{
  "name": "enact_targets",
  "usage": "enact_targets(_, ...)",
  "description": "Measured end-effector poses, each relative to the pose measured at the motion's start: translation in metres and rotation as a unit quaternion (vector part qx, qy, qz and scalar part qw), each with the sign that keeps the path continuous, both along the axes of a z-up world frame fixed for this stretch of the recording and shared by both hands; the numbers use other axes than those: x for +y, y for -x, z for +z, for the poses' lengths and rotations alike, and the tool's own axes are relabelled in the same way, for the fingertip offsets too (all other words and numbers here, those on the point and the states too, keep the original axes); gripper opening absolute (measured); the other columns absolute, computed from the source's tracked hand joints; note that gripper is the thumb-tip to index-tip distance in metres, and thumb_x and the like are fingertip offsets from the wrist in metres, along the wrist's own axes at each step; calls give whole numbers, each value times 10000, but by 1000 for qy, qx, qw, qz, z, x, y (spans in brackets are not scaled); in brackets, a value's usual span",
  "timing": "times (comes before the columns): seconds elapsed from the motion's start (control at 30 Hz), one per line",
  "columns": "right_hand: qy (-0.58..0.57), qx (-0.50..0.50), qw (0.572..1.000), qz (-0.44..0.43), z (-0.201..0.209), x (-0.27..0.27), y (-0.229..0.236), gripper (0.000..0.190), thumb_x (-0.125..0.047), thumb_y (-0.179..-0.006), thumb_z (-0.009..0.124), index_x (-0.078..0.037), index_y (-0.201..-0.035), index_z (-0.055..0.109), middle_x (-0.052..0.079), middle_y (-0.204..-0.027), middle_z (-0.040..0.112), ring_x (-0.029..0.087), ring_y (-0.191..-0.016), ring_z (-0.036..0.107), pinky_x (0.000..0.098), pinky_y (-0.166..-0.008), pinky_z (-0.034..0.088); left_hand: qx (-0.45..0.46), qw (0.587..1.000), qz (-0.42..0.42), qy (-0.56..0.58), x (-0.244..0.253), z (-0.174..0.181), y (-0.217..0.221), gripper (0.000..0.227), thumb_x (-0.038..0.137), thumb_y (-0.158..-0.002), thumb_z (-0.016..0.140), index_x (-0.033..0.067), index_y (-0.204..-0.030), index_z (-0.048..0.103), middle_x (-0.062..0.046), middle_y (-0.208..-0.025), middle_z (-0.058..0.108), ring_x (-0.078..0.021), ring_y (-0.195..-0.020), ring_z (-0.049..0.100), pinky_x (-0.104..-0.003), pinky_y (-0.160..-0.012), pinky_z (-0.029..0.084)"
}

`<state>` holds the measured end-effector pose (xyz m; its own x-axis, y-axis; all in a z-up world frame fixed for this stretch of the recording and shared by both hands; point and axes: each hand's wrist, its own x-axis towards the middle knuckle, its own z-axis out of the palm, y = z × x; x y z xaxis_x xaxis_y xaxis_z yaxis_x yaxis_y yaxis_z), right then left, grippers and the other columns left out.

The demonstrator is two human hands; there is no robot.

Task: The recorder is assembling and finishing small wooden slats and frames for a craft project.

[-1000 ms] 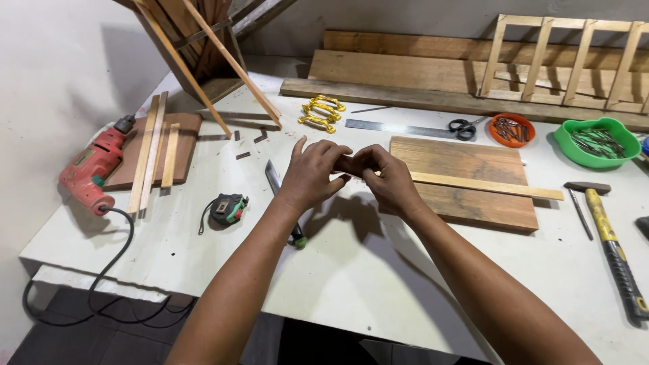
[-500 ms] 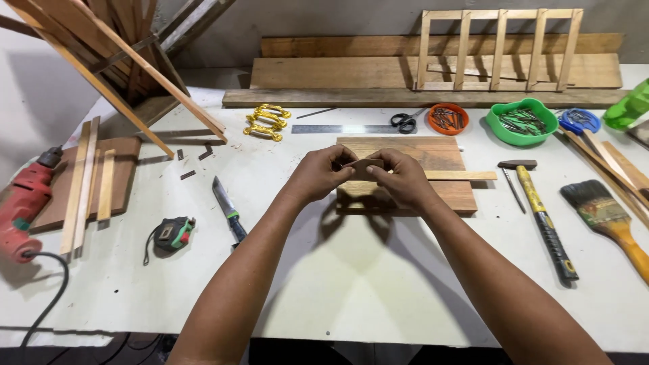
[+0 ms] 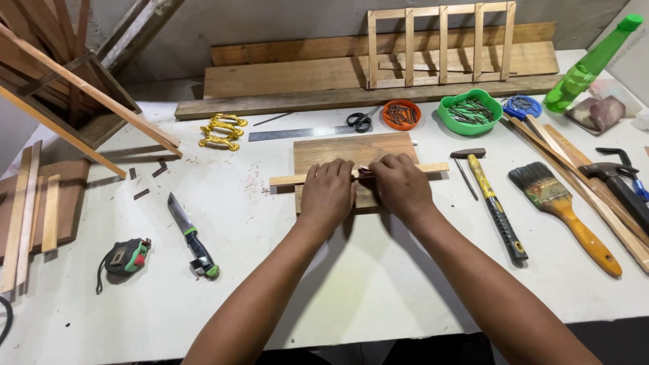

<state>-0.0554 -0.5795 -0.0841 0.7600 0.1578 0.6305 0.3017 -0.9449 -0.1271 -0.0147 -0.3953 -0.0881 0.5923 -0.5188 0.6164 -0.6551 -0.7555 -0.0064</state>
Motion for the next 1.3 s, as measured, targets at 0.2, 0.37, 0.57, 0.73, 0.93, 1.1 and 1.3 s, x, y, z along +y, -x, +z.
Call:
enact_targets(0.2,8,40,999,14,-2,20,10,201,-100,-893,719,-90,-1090,758,81,-983,711,258,-889,677,395,-725,577,129,991,18,-22,10,-6,-11,164,119,-926,633,95,-1084,673,-91,-1048,728,-281,-999,695,-426,-894,534)
enact_targets(0.37,15,10,999,42,-1,37,-1,242,-97,-874,706,-114,-1109,761,73,-1057,725,267,-932,677,404,-782,575,132,990,35,-18,31,5,-9,159,113,-904,672,83,-1059,681,-87,-1006,733,-285,-962,695,-424,-843,542)
enact_targets(0.57,51,39,997,50,0,58,-14,284,-131,-907,676,-125,-1180,754,46,-1154,747,261,-978,681,416,-866,525,102,994,32,14,48,-2,-11,113,159,-904,678,86,-982,716,-87,-1051,731,-270,-984,695,-406,-847,563)
enact_targets(0.73,80,103,991,12,-2,52,-16,310,-242,-944,666,-143,-1229,738,50,-1243,738,247,-1080,682,418,-983,484,148,987,52,-32,38,-4,-3,233,266,-1002,636,65,-1056,740,-98,-1033,710,-257,-986,684,-420,-881,574)
enact_targets(0.93,85,113,988,-64,-15,13,-28,303,-219,-967,644,-215,-1250,751,45,-1300,720,261,-1232,645,419,-1066,465,244,955,102,-132,26,15,12,574,492,-982,612,-24,-1226,668,-161,-1132,676,-282,-1081,648,-425,-844,582)
enact_targets(1.1,29,199,966,-164,-8,-13,-27,307,-224,-1027,593,-210,-1303,726,55,-1366,692,265,-1265,628,430,-1083,459,295,920,128,-224,21,11,18,764,585,-1025,385,-9,-1505,371,-234,-1553,378,-412,-1405,402,-542,-924,540)
enact_targets(1.3,26,149,975,-160,-38,-4,-30,385,-201,-1012,552,-134,-1368,682,125,-1439,628,335,-1365,542,433,-1181,352,308,915,124,-227,22,15,20,829,627,-1017,369,-14,-1542,331,-233,-1584,352,-407,-1441,378,-560,-1007,492)
